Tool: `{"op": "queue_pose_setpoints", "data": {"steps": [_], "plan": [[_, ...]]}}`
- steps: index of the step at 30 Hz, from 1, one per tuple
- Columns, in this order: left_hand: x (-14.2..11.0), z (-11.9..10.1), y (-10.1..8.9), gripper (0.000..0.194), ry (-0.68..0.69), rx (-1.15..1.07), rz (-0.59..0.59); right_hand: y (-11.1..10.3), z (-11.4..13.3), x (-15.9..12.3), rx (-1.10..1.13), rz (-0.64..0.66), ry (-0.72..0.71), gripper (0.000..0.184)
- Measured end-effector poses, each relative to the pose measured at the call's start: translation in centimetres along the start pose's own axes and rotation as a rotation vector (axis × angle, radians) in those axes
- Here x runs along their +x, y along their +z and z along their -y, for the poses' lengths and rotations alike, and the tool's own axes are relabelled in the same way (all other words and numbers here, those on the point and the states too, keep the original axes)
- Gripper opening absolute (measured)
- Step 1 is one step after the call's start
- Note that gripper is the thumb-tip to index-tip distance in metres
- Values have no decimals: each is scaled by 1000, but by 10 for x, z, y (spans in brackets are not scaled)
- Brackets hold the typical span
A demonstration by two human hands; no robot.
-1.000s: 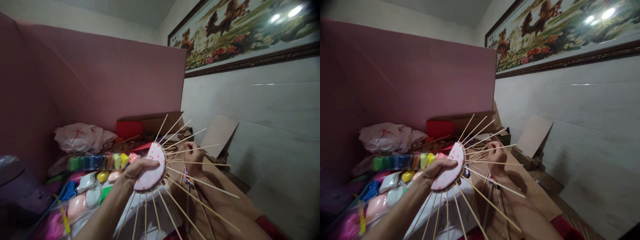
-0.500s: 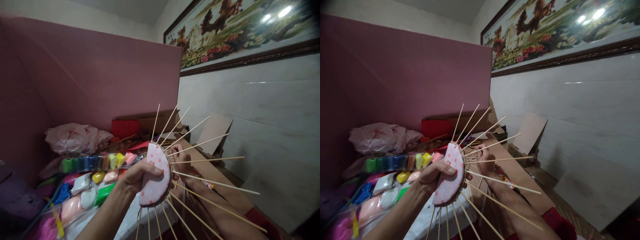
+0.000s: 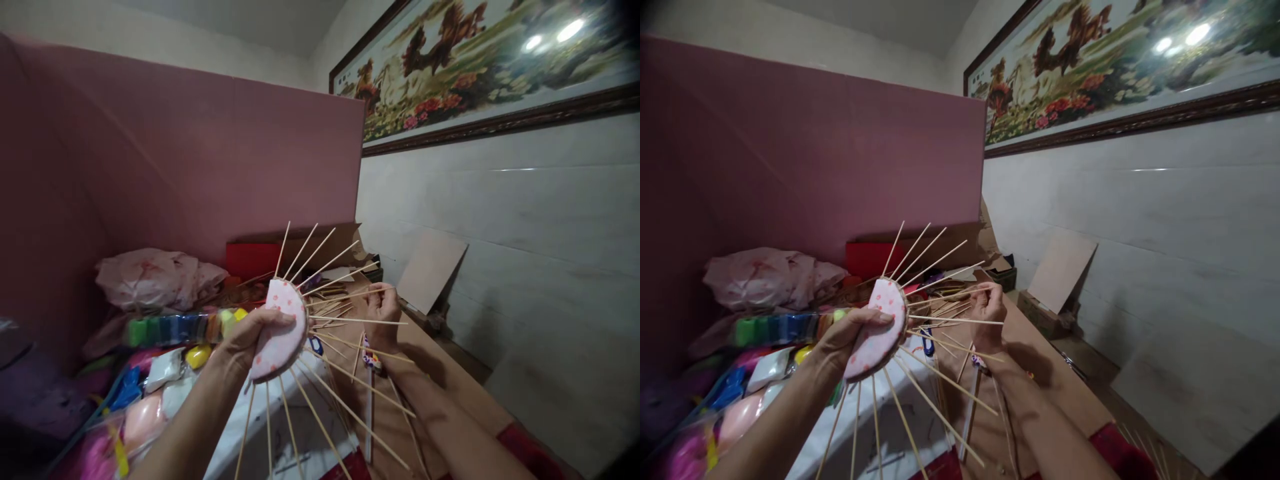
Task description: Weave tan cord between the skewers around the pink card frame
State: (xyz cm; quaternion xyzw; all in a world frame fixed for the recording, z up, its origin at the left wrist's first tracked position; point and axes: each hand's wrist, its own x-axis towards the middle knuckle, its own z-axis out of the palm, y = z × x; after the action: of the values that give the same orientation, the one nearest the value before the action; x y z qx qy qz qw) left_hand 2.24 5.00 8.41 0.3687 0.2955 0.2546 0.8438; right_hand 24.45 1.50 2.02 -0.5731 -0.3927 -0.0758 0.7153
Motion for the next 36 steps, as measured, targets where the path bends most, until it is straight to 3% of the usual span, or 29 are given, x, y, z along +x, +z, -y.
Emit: {"op": "queue_pose_setpoints", "data": {"steps": [5, 10, 13, 19, 25, 27, 32, 36], "plan": [[2, -13, -22, 16, 60, 6, -122, -4, 1, -2, -84, -24, -214, 12], [0, -17, -37, 17, 34, 17, -150, -8, 1, 0, -215, -19, -289, 13], [2, -15, -40, 20, 31, 29, -124, -9, 1, 2, -201, -15, -276, 14], [2, -12, -37, 14, 21, 81, -98, -6, 0, 6, -138, 37, -105, 18], [-4, -7, -20, 18, 38, 23, 18, 3, -10, -3, -282, 317, -65, 17], [-6, -4, -10, 14, 28, 9, 10, 5, -11, -10, -325, 411, -95, 16], [-10, 4, 13, 25, -9, -31, -41, 8, -3, -29, -309, 586, -132, 16], [-10, 11, 21, 13, 36, -35, -16, 9, 4, -36, -271, 720, -106, 17]]}}
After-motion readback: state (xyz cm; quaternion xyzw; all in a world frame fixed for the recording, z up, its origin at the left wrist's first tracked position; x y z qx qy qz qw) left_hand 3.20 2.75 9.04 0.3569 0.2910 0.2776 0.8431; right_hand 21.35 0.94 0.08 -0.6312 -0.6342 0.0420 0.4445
